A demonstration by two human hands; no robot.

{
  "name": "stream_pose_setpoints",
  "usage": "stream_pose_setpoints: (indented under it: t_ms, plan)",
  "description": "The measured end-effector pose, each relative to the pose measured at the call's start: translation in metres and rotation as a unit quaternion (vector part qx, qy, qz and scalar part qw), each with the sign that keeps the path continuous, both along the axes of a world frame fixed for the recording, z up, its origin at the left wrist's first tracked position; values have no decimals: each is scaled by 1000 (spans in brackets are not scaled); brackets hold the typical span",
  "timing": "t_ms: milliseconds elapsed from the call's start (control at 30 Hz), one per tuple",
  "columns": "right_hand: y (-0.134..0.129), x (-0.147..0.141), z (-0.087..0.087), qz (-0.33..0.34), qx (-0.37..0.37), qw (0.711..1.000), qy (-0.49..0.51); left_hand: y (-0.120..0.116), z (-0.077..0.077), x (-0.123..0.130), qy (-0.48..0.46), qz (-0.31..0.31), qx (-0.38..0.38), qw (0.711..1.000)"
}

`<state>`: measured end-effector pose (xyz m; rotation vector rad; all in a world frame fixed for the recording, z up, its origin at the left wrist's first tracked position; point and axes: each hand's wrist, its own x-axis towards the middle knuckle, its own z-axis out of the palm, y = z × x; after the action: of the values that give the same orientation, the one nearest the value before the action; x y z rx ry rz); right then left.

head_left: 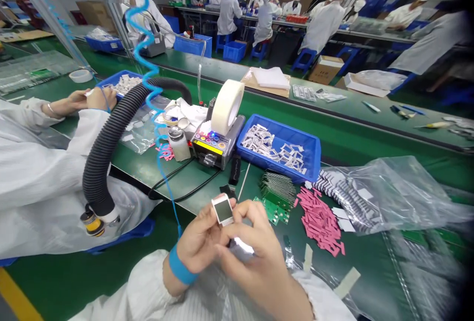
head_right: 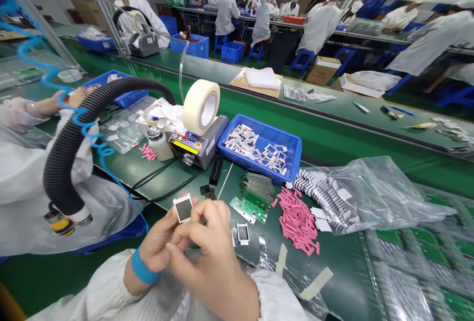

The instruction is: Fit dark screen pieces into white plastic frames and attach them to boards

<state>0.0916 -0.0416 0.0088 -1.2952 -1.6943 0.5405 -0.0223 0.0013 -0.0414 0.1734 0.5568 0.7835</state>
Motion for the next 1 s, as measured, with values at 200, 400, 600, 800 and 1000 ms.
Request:
stream_pose_setpoints:
  t_ms: [200, 400, 600, 800, 1000]
  plan:
    - [7, 13, -1, -109, 29, 992, -54, -5, 3, 10, -39, -7, -16, 999]
    - [11, 24, -3, -136, 3, 990, -47, -6, 5, 12, -65, -7, -5, 998]
    - [12, 27, -4, -148, -15, 989, -18, -5, 4, 16, -81, -14, -2, 997]
    - [16, 27, -10, -170, -24, 985, -31, -7, 2, 18, -56, 5, -13, 998]
    - [20, 17, -30, -206, 76, 961, -168, -3, -2, 16, 14, 51, -42, 998]
